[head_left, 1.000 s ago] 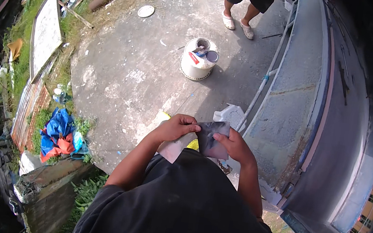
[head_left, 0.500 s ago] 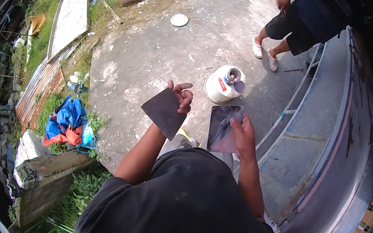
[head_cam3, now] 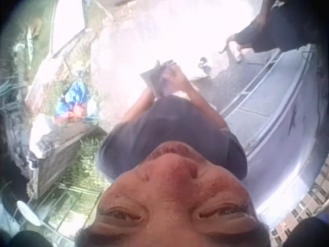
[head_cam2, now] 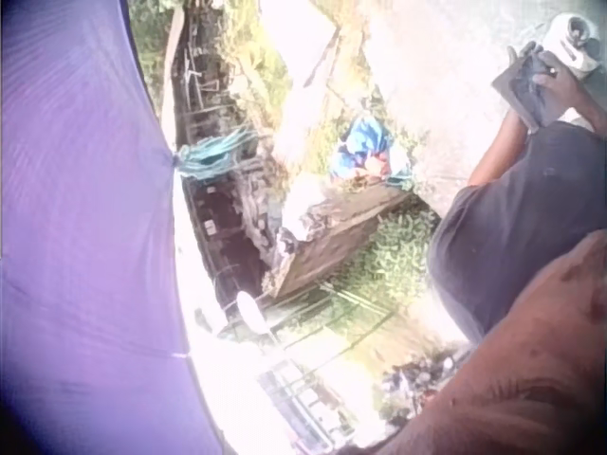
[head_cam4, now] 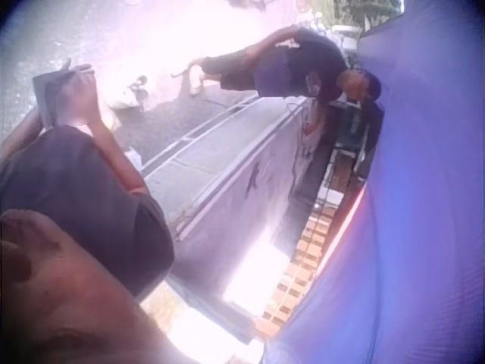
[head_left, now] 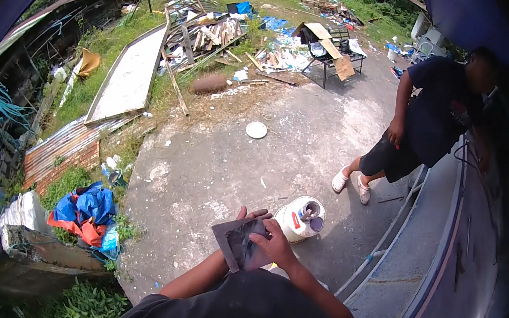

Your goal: The person prepares a body filler mixture on a sandpaper sheet using a wooden stick and a putty knife, then applies the filler to a damaged area on a blue truck body.

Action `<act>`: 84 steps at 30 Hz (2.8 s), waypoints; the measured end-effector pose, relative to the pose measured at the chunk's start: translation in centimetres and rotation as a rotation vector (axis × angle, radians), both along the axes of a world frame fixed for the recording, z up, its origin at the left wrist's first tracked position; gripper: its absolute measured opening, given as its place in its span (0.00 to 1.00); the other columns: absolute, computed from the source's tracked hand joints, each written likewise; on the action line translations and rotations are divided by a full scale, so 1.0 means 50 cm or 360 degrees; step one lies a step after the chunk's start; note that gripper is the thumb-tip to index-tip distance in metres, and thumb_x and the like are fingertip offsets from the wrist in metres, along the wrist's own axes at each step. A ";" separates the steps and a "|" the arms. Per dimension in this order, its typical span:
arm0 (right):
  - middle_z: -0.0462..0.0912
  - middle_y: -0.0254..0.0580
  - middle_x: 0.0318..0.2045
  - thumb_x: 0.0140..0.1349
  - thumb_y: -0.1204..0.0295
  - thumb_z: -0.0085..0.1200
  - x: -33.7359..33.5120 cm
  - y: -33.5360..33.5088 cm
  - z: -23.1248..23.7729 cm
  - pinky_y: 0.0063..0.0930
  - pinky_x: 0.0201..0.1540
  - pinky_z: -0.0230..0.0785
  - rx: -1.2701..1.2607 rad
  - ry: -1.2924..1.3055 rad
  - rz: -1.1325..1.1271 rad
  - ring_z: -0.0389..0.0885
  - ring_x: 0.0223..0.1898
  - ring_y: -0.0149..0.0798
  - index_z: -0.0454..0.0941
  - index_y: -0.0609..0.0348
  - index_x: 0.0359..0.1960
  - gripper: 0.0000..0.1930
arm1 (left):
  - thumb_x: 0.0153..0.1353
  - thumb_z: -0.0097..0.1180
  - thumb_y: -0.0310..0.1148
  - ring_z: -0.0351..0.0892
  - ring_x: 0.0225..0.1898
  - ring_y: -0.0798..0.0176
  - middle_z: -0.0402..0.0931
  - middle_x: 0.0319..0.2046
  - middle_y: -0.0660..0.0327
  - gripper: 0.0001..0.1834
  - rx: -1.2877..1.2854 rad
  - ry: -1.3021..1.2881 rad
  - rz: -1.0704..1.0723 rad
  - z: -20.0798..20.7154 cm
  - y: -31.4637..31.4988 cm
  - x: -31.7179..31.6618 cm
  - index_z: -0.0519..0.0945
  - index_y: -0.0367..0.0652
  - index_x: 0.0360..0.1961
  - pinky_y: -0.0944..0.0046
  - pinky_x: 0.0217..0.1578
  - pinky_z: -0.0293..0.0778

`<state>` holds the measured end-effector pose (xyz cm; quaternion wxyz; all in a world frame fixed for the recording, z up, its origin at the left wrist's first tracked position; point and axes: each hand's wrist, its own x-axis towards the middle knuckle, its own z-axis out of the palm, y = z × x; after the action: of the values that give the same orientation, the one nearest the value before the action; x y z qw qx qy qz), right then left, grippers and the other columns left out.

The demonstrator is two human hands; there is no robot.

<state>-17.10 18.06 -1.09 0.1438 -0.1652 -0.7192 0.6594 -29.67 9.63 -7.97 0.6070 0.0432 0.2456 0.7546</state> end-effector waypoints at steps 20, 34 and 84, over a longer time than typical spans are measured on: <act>0.76 0.43 0.54 0.62 0.81 0.49 0.056 0.032 -0.085 0.46 0.56 0.74 -0.1638 0.0512 -0.0750 0.77 0.56 0.45 0.67 0.56 0.60 0.23 | 0.67 0.54 0.41 0.80 0.37 0.63 0.80 0.32 0.63 0.15 -0.0691 0.1581 -0.0400 0.068 -0.130 0.080 0.79 0.38 0.43 0.60 0.38 0.73; 0.78 0.45 0.53 0.70 0.67 0.49 0.017 -0.059 -0.079 0.40 0.46 0.79 -0.1435 0.0231 -0.0671 0.80 0.51 0.41 0.68 0.59 0.59 0.19 | 0.56 0.57 0.37 0.46 0.73 0.41 0.53 0.70 0.46 0.40 -0.0419 0.3032 0.0255 0.102 -0.130 0.064 0.59 0.43 0.70 0.43 0.71 0.47; 0.80 0.37 0.47 0.72 0.64 0.49 0.203 0.049 0.045 0.28 0.44 0.74 -0.1807 0.0814 -0.0843 0.81 0.40 0.30 0.74 0.57 0.53 0.14 | 0.70 0.50 0.44 0.76 0.56 0.57 0.74 0.56 0.54 0.25 -0.0584 0.0415 0.0473 0.015 -0.163 0.064 0.69 0.36 0.60 0.55 0.59 0.71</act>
<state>-6.96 20.52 1.17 0.3571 -0.2245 -0.1397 0.8959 -26.48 1.48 -7.24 0.4504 -0.0073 0.4579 0.7664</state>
